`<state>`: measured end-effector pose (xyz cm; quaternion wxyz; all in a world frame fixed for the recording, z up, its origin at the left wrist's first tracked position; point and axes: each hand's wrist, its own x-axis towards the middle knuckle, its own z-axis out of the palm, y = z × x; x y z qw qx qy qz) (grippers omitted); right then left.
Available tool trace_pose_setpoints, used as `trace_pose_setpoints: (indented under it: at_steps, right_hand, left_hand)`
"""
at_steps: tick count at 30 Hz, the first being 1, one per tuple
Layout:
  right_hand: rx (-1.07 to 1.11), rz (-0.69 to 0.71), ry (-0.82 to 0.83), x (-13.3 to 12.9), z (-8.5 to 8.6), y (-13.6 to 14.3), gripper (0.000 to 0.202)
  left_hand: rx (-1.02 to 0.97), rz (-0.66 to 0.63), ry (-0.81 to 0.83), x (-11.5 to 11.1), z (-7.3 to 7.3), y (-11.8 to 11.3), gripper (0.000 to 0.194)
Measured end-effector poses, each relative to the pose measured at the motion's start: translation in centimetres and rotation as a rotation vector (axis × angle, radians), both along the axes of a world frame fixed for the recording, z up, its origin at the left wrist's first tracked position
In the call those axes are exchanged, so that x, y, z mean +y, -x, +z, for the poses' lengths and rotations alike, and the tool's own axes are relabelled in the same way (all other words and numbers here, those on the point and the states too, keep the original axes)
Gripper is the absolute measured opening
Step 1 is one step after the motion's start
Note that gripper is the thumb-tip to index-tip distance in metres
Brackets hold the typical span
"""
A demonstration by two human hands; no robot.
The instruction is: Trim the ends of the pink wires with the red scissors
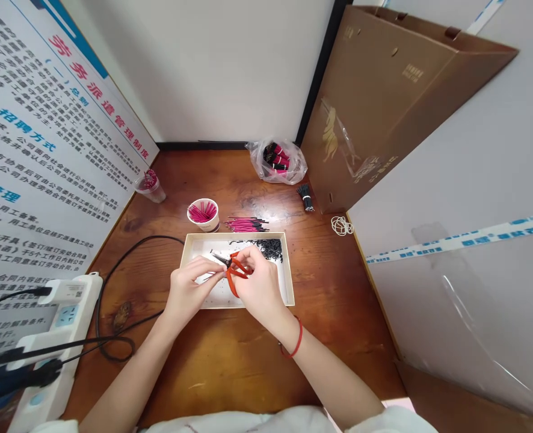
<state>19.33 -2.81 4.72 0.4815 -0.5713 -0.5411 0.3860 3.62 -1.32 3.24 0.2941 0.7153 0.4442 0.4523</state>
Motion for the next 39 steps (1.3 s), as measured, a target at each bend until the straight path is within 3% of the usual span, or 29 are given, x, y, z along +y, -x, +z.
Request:
trace_pose_setpoints:
  at_steps: [4, 7, 9, 11, 14, 18, 22, 28, 34, 39]
  right_hand:
    - [-0.057, 0.153, 0.07, 0.4, 0.6, -1.4, 0.018]
    - [-0.086, 0.297, 0.179, 2.9, 1.6, -3.8, 0.022]
    - [-0.09, 0.252, 0.241, 5.9, 2.1, -5.5, 0.026]
    - [-0.181, 0.105, 0.24, 9.2, 2.0, -6.7, 0.031]
    - [-0.272, 0.039, 0.247, 13.0, 1.0, -6.9, 0.034]
    - [-0.375, 0.064, 0.259, 14.5, -0.5, -6.3, 0.039]
    - [-0.406, 0.072, 0.245, 14.0, -0.2, -7.0, 0.036]
    - [-0.318, 0.004, 0.175, 9.6, 1.5, -8.2, 0.038]
    - [-0.012, 0.143, 0.229, 1.9, 0.9, -5.1, 0.046]
    - [0.076, 0.104, 0.259, -0.4, -0.6, -2.6, 0.044]
  left_hand:
    - [0.044, -0.005, -0.052, -0.2, -0.2, 0.2, 0.014]
    - [0.088, 0.025, -0.053, -0.2, -0.3, 0.4, 0.009]
    - [0.113, 0.088, -0.02, -0.2, -0.5, 0.6, 0.007]
    - [0.134, 0.127, 0.023, -0.1, -0.8, 0.8, 0.012]
    - [0.2, 0.034, 0.074, 0.1, -1.6, 1.2, 0.017]
    - [0.417, -0.093, 0.208, 0.7, -2.4, 1.1, 0.02]
    - [0.603, -0.167, 0.406, 1.5, -2.2, 0.6, 0.017]
    - [0.581, -0.179, 0.429, 1.7, -1.3, 0.2, 0.017]
    - [0.052, -0.104, 0.489, 1.4, -0.8, 0.4, 0.008]
    - [-0.035, -0.009, 0.471, 1.6, -0.9, 0.6, 0.011]
